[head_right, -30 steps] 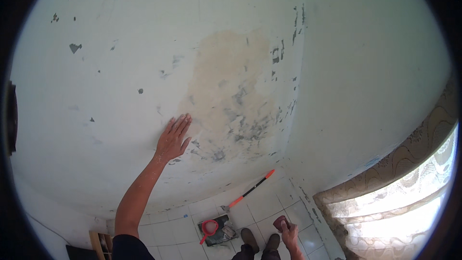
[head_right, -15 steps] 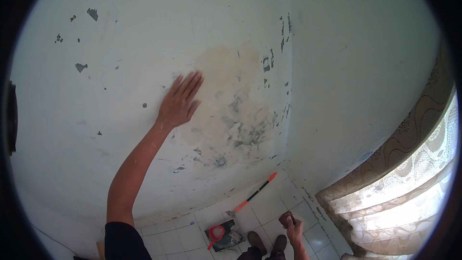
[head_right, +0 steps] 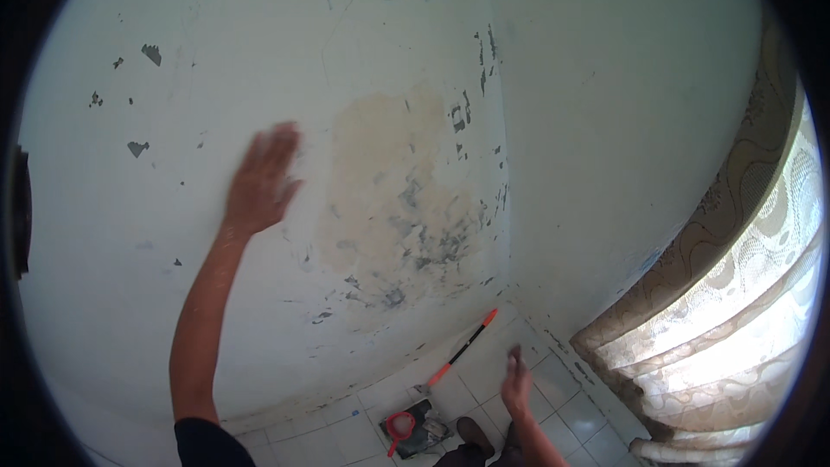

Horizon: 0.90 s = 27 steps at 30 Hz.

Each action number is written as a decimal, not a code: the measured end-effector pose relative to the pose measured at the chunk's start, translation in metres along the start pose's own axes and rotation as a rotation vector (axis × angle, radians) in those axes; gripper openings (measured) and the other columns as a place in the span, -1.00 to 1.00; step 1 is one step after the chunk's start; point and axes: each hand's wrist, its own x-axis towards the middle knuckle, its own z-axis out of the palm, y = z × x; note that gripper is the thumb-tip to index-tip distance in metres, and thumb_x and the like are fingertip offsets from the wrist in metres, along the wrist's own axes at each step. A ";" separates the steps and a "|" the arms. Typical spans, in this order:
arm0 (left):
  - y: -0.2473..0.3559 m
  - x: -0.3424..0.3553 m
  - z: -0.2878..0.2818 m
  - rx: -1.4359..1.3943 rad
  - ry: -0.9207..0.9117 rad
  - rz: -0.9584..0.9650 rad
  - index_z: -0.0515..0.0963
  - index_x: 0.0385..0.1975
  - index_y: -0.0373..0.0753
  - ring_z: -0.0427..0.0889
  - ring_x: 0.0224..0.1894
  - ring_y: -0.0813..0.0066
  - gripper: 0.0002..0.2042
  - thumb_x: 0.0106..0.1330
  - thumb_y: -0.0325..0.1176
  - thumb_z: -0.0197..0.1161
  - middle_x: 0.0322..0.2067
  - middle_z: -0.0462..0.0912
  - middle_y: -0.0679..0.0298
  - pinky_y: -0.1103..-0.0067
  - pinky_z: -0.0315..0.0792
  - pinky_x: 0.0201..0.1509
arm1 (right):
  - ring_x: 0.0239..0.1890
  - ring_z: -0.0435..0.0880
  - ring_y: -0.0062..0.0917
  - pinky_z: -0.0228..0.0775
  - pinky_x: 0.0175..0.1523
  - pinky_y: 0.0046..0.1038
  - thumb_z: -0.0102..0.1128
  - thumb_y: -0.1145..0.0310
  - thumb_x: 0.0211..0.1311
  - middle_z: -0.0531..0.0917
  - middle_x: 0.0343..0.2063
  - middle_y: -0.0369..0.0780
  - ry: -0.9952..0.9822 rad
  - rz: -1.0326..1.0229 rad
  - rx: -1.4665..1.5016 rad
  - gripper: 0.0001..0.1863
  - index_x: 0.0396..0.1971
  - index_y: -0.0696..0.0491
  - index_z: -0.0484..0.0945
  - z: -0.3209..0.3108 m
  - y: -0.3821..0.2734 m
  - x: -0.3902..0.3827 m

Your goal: The person patches a damaged area on a white wall by applying plaster compound with a putty knife, then sands the area smooth with sandpaper.

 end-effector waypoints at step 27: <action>-0.050 -0.049 -0.007 0.271 0.203 -0.275 0.19 0.53 -0.13 0.09 0.60 0.24 -0.38 0.53 -0.03 -0.05 0.56 0.15 0.25 0.12 -0.12 0.66 | 0.59 0.03 -0.08 -0.19 0.60 0.00 -0.20 0.31 0.61 0.20 0.50 0.07 0.555 -0.928 -0.068 -0.45 0.47 0.24 0.20 0.211 -0.421 0.238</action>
